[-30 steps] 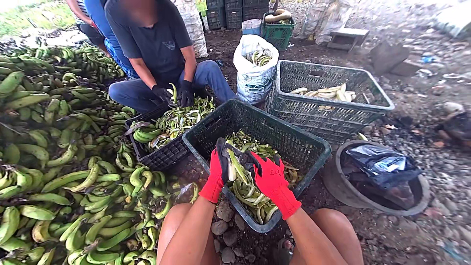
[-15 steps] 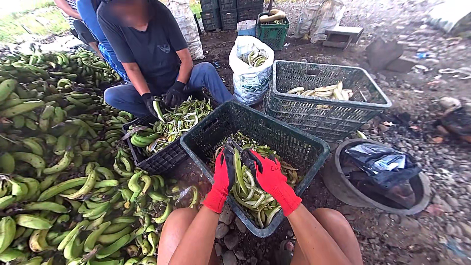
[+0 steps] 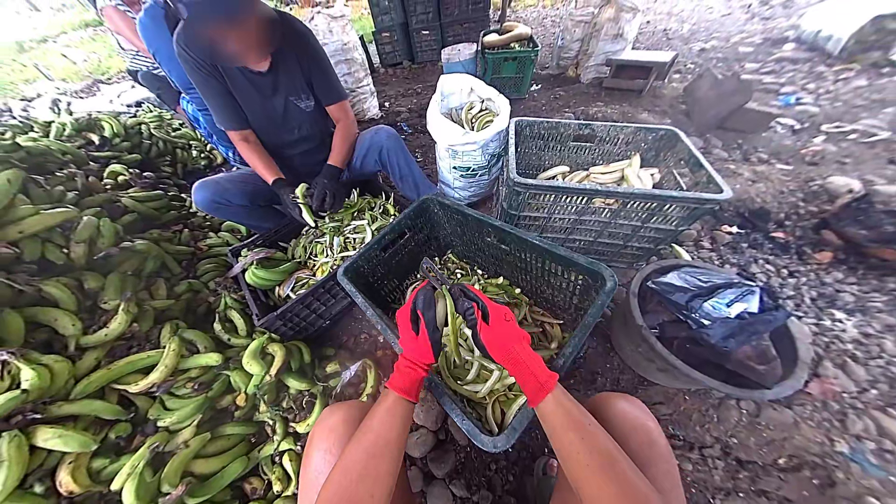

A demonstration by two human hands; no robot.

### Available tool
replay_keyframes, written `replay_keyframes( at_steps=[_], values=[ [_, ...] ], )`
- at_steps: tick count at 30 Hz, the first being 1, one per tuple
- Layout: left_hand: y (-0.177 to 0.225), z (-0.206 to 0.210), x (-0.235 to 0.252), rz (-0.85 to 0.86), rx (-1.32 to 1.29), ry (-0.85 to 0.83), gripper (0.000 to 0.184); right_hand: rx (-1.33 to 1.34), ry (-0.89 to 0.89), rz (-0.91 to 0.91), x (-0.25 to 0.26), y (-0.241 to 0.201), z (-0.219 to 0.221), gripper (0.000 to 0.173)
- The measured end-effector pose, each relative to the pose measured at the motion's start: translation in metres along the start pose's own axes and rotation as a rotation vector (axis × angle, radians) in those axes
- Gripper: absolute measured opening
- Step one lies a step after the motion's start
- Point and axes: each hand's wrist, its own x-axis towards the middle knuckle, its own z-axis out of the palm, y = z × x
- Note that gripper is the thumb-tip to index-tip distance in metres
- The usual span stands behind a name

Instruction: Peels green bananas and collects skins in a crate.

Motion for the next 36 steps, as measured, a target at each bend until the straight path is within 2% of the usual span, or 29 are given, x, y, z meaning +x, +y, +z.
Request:
replay_keyframes(
  at_steps=[3, 5, 8, 10, 12, 14, 15, 17, 18, 19, 21, 22, 24, 25, 29, 31, 34, 36],
  values=[
    [0.004, 0.001, 0.013, -0.209, -0.300, 0.075, 0.045, -0.086, -0.045, 0.209, 0.006, 0.011, -0.014, 0.054],
    [-0.004, -0.006, 0.025, -0.495, -0.414, 0.153, 0.044, -0.196, -0.048, 0.295, 0.003, 0.010, -0.025, 0.054],
    [-0.033, -0.024, 0.029, -0.826, -0.642, 0.032, 0.033, -0.332, -0.043, 0.338, -0.005, 0.001, -0.033, 0.054],
    [-0.037, -0.025, 0.029, -0.926, -0.682, -0.030, 0.028, -0.365, -0.030, 0.309, -0.005, 0.004, -0.033, 0.055],
    [-0.038, -0.029, 0.029, -0.895, -0.701, -0.088, 0.032, -0.356, -0.017, 0.281, -0.008, 0.005, -0.031, 0.055],
    [-0.036, -0.029, 0.034, -0.912, -0.741, -0.012, 0.033, -0.168, 0.011, 0.228, -0.011, 0.008, -0.033, 0.050],
    [-0.035, -0.028, 0.035, -0.916, -0.743, 0.030, 0.033, -0.018, 0.063, 0.190, -0.013, 0.010, -0.032, 0.046],
    [-0.036, -0.030, 0.038, -0.876, -0.695, 0.074, 0.032, 0.480, 0.174, 0.077, -0.008, 0.027, -0.016, 0.028],
    [-0.035, -0.031, 0.039, -0.854, -0.668, 0.081, 0.031, 0.711, 0.113, 0.093, -0.003, 0.035, -0.010, 0.024],
    [-0.034, -0.033, 0.040, -0.836, -0.647, 0.075, 0.031, 0.711, 0.053, 0.143, 0.002, 0.045, -0.008, 0.027],
    [-0.031, -0.033, 0.040, -0.823, -0.623, 0.049, 0.030, 0.335, -0.100, 0.302, 0.003, 0.045, -0.018, 0.044],
    [-0.029, -0.034, 0.041, -0.834, -0.633, 0.026, 0.031, 0.272, -0.123, 0.310, 0.001, 0.040, -0.018, 0.046],
    [-0.030, -0.038, 0.040, -0.893, -0.673, -0.013, 0.033, 0.340, -0.057, 0.164, -0.009, 0.031, -0.012, 0.040],
    [-0.031, -0.040, 0.040, -0.913, -0.698, -0.047, 0.034, 0.312, -0.047, 0.077, -0.015, 0.025, -0.014, 0.043],
    [-0.029, -0.047, 0.036, -0.896, -0.789, -0.187, 0.040, -0.126, -0.118, -0.306, -0.027, 0.014, -0.009, 0.057],
    [-0.026, -0.049, 0.035, -0.841, -0.847, -0.270, 0.042, -0.334, -0.145, -0.372, -0.025, 0.015, -0.001, 0.056],
    [-0.017, -0.045, 0.035, -0.852, -0.804, -0.279, 0.041, -0.398, -0.106, -0.443, -0.024, 0.015, 0.000, 0.056],
    [-0.011, -0.040, 0.036, -0.917, -0.745, -0.255, 0.038, -0.407, -0.202, -0.411, -0.018, 0.012, -0.003, 0.055]
  ],
)
